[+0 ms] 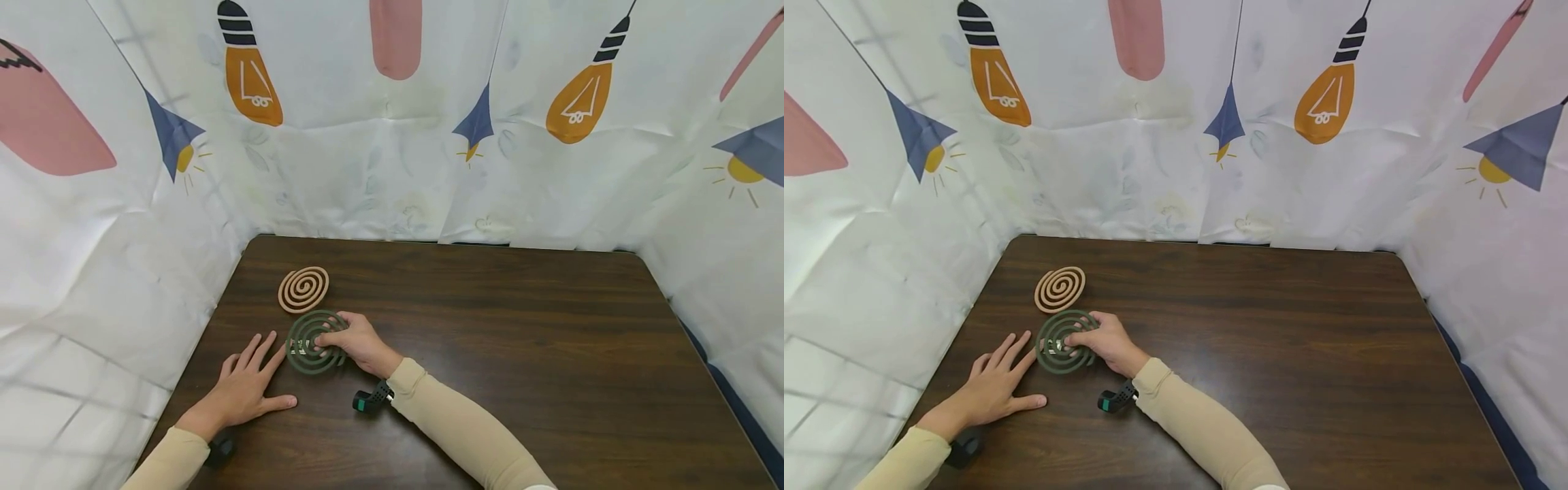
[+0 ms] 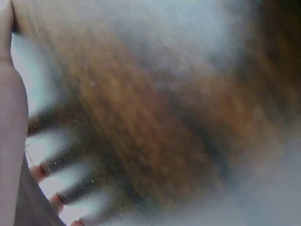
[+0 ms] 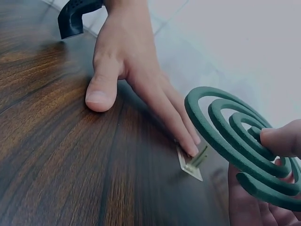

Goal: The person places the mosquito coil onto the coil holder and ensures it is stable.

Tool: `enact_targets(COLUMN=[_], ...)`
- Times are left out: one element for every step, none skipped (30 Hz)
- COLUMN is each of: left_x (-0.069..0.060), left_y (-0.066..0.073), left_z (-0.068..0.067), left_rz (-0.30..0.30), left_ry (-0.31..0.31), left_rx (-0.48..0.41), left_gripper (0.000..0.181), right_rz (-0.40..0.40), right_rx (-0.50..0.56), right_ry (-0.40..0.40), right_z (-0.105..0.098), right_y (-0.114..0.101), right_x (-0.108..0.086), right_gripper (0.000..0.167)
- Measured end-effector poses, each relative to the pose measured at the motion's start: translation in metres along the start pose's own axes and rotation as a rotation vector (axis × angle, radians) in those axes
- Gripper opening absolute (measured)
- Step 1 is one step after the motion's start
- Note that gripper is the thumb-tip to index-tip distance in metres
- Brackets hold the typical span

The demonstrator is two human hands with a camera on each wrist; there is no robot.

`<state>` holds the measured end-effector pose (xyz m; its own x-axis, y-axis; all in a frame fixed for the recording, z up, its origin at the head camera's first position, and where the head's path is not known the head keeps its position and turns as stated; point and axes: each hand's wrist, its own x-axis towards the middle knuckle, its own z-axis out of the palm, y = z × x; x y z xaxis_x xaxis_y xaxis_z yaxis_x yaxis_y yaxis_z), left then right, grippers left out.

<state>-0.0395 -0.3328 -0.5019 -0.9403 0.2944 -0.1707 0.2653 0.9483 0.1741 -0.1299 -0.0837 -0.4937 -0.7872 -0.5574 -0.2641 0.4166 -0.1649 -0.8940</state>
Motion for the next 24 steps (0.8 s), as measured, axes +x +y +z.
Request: enact_targets(left_x=[0.000, 0.000, 0.000, 0.000, 0.000, 0.000, 0.000, 0.000, 0.000, 0.000, 0.000, 0.001, 0.001, 0.001, 0.002, 0.003, 0.003, 0.003, 0.002, 0.002, 0.001, 0.001, 0.000, 0.000], left_y=[0.000, 0.000, 0.000, 0.000, 0.000, 0.000, 0.000, 0.000, 0.000, 0.001, 0.001, 0.001, 0.002, 0.002, 0.002, 0.002, 0.002, 0.002, 0.002, 0.002, 0.002, 0.001, 0.001, 0.001], left_z=[0.000, 0.000, 0.000, 0.000, 0.000, 0.000, -0.001, -0.001, -0.001, -0.001, -0.001, -0.002, -0.002, -0.002, -0.002, -0.003, -0.003, -0.003, -0.002, -0.002, -0.002, -0.002, -0.002, -0.001], left_rz=[0.000, -0.001, -0.002, -0.002, -0.003, -0.003, -0.003, -0.004, -0.004, -0.004, -0.004, -0.003, -0.002, -0.003, 0.000, -0.001, -0.001, -0.002, -0.004, -0.006, -0.005, -0.007, -0.005, -0.003], left_ry=[-0.002, -0.003, -0.005, -0.006, -0.007, -0.008, -0.008, -0.008, -0.008, -0.008, -0.008, -0.008, -0.009, -0.013, -0.013, -0.018, -0.021, -0.024, -0.027, -0.029, -0.026, -0.025, -0.020, -0.015], left_rx=[-0.002, -0.005, -0.007, -0.008, -0.008, -0.006, -0.004, -0.003, -0.002, -0.003, -0.004, -0.005, -0.008, -0.012, -0.013, -0.016, -0.017, -0.018, -0.018, -0.017, -0.015, -0.015, -0.011, -0.010], left_gripper=[0.103, 0.103, 0.103, 0.103, 0.103, 0.103, 0.103, 0.103, 0.102, 0.102, 0.102, 0.101, 0.101, 0.101, 0.101, 0.101, 0.102, 0.102, 0.102, 0.102, 0.102, 0.101, 0.102, 0.102], right_rz=[0.002, 0.003, 0.005, 0.009, 0.013, 0.015, 0.014, 0.013, 0.015, 0.014, 0.013, 0.013, 0.013, 0.013, 0.015, 0.016, 0.018, 0.020, 0.020, 0.020, 0.022, 0.023, 0.024, 0.025], right_rx=[-0.002, -0.004, -0.005, -0.006, -0.003, -0.001, 0.000, -0.001, 0.002, 0.001, 0.003, 0.002, -0.001, -0.002, -0.002, -0.006, -0.005, -0.008, -0.008, -0.005, -0.001, 0.002, 0.006, 0.006], right_ry=[-0.001, -0.001, 0.000, 0.001, 0.003, 0.006, 0.008, 0.008, 0.010, 0.012, 0.014, 0.016, 0.015, 0.016, 0.017, 0.017, 0.014, 0.012, 0.010, 0.007, 0.004, 0.002, 0.002, 0.003], right_z=[0.001, 0.002, 0.003, 0.004, 0.005, 0.006, 0.007, 0.008, 0.009, 0.009, 0.010, 0.010, 0.010, 0.010, 0.011, 0.011, 0.012, 0.012, 0.013, 0.014, 0.015, 0.015, 0.016, 0.016], right_y=[0.000, 0.000, 0.000, 0.000, 0.001, 0.001, 0.001, 0.001, 0.001, 0.002, 0.002, 0.003, 0.003, 0.004, 0.004, 0.004, 0.004, 0.004, 0.005, 0.005, 0.006, 0.007, 0.008, 0.009], right_x=[0.001, 0.001, 0.001, 0.002, 0.002, 0.003, 0.003, 0.003, 0.004, 0.004, 0.004, 0.005, 0.005, 0.006, 0.006, 0.006, 0.006, 0.006, 0.006, 0.007, 0.008, 0.008, 0.009, 0.010], right_gripper=[0.026, 0.026, 0.027, 0.027, 0.027, 0.028, 0.028, 0.028, 0.028, 0.027, 0.026, 0.025, 0.025, 0.024, 0.024, 0.024, 0.024, 0.024, 0.024, 0.024, 0.025, 0.027, 0.028, 0.028])
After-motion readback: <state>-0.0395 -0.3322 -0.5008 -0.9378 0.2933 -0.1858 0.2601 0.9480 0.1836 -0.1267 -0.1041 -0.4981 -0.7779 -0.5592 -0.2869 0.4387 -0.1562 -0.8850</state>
